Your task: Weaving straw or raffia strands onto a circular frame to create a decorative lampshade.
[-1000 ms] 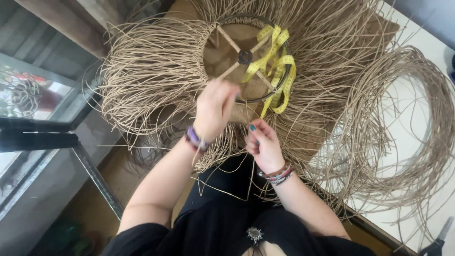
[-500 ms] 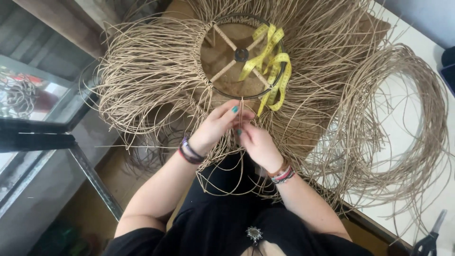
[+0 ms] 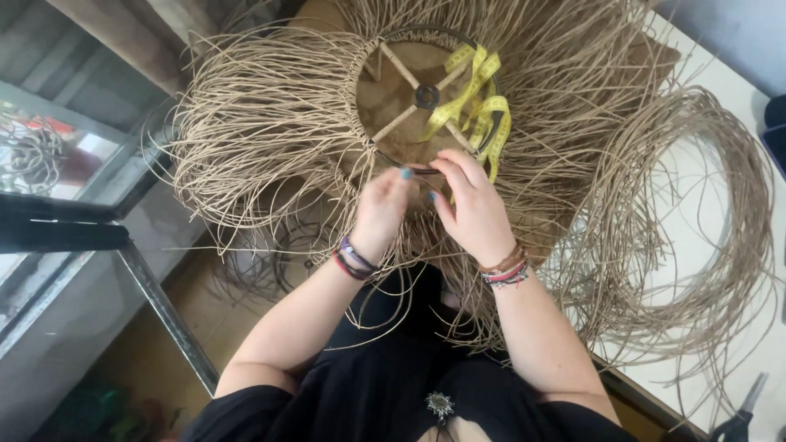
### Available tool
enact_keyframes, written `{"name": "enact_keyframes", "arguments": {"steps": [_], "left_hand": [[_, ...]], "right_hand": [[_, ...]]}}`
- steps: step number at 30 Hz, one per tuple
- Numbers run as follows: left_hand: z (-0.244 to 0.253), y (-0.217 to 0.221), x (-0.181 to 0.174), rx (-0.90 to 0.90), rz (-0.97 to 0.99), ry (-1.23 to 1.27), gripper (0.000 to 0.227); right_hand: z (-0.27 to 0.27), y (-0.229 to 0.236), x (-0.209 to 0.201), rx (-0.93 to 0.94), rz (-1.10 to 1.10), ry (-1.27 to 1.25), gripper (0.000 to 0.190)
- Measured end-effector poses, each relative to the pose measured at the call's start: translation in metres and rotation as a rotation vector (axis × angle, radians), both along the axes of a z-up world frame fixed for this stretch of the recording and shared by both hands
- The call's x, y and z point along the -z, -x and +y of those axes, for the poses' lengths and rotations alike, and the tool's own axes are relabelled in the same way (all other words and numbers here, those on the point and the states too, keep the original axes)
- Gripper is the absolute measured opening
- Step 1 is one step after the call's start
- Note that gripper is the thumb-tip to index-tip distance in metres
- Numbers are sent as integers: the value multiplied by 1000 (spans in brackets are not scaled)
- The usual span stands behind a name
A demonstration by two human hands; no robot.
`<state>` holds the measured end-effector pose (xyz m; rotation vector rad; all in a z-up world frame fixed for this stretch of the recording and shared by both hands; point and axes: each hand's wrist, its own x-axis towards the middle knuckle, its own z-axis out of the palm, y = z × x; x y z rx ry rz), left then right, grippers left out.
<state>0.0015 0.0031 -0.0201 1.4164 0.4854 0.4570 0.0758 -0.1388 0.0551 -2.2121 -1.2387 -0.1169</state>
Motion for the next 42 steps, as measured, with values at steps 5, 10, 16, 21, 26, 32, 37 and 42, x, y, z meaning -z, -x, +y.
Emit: {"name": "enact_keyframes", "arguments": {"steps": [5,10,16,21,26,32,37,42], "left_hand": [[48,9,-32,-100,-13,285,31],[52,25,-45,140,111,203,23],[36,-1,-15,42,137,267,18],[33,3,-44,-30,56,826,32],[67,30,-29,52,127,623,30],[125,98,32,51,379,-705,7],[90,95,-22,-39,309,-1105,12],[13,64,-70,56,-146,-1020,18]], "right_hand": [[-2,1,4,13,5,6,38],[-1,3,8,40,1,42,40],[2,4,17,104,-102,92,44],[3,3,19,102,-62,85,42],[-1,2,21,83,-73,100,46],[-12,27,-6,17,28,66,63],[-72,62,-4,34,51,20,52],[-163,83,-6,343,77,-17,34]]}}
